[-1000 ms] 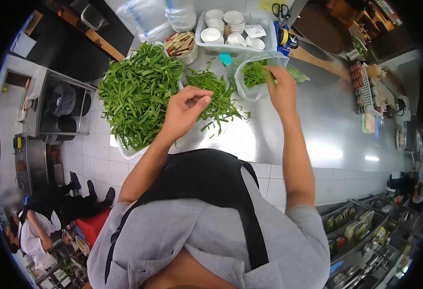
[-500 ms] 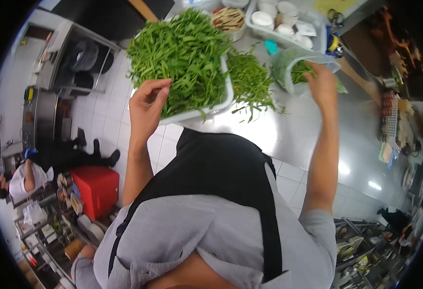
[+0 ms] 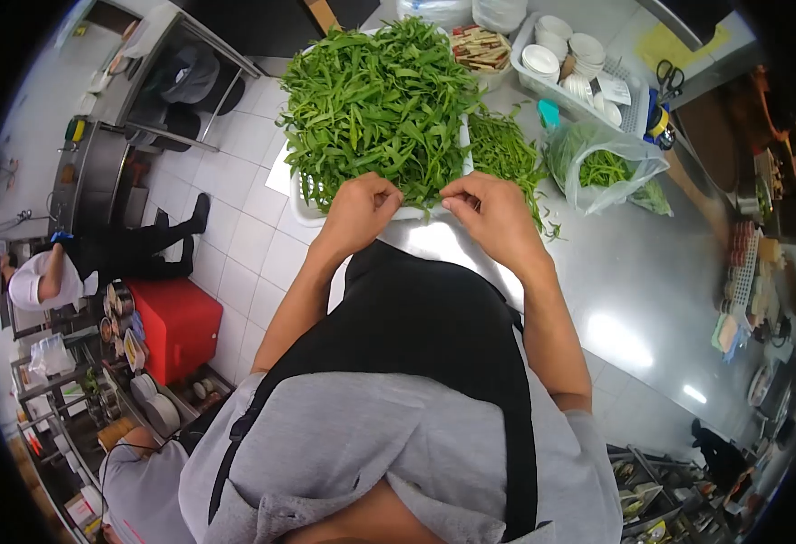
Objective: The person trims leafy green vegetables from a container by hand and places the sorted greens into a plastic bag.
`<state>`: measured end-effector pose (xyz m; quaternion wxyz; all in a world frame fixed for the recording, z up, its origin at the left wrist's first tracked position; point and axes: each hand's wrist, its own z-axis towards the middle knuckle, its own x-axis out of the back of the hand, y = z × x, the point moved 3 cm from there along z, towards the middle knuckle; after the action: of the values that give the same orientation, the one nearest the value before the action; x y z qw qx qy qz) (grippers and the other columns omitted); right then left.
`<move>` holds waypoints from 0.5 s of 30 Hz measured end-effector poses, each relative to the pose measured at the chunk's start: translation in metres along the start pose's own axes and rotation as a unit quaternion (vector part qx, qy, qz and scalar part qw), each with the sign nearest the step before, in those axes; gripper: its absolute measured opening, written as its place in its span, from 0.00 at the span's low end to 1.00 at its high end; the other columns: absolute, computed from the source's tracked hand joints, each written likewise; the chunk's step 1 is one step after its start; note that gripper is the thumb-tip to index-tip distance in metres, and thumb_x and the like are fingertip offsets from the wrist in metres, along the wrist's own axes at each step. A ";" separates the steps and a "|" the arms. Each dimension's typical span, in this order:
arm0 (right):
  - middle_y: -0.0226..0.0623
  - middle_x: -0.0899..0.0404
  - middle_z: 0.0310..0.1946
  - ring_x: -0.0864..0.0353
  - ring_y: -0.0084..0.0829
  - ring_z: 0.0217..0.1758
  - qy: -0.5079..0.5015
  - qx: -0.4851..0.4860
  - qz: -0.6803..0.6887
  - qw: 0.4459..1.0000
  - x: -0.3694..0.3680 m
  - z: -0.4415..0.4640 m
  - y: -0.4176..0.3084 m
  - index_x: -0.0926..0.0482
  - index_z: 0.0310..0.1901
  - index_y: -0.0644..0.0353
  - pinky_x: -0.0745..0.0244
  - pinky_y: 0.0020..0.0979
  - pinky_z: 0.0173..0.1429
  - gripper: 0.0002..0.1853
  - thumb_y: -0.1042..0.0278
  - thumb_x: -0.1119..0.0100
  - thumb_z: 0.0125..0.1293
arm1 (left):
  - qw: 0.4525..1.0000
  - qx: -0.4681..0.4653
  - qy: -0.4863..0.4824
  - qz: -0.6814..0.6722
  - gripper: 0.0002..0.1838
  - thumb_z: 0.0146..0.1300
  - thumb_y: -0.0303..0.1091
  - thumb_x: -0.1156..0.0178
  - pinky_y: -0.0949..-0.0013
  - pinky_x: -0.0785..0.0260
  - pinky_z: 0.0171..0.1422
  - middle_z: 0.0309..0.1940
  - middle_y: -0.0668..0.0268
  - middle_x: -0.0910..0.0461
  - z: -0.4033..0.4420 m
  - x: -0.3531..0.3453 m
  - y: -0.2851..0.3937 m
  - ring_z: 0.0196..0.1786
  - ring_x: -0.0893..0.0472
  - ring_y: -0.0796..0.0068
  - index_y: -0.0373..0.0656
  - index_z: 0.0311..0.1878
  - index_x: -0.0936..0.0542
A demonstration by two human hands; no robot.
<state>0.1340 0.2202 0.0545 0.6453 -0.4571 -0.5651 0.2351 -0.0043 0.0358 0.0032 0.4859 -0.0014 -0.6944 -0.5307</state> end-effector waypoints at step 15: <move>0.37 0.21 0.44 0.26 0.26 0.32 0.009 0.101 0.063 0.993 -0.025 0.067 -0.033 0.21 0.64 0.61 0.26 0.29 0.39 0.31 0.70 0.23 0.56 | 0.942 0.054 0.034 -0.331 0.10 0.73 0.30 0.41 0.74 0.26 0.48 0.36 0.66 0.14 0.036 0.066 0.031 0.39 0.18 0.81 0.34 0.41 0.16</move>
<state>0.0575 0.2057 0.0655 0.6770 -0.4262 -0.5028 0.3276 -0.0476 0.0423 0.0716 0.3059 0.2729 -0.6662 -0.6231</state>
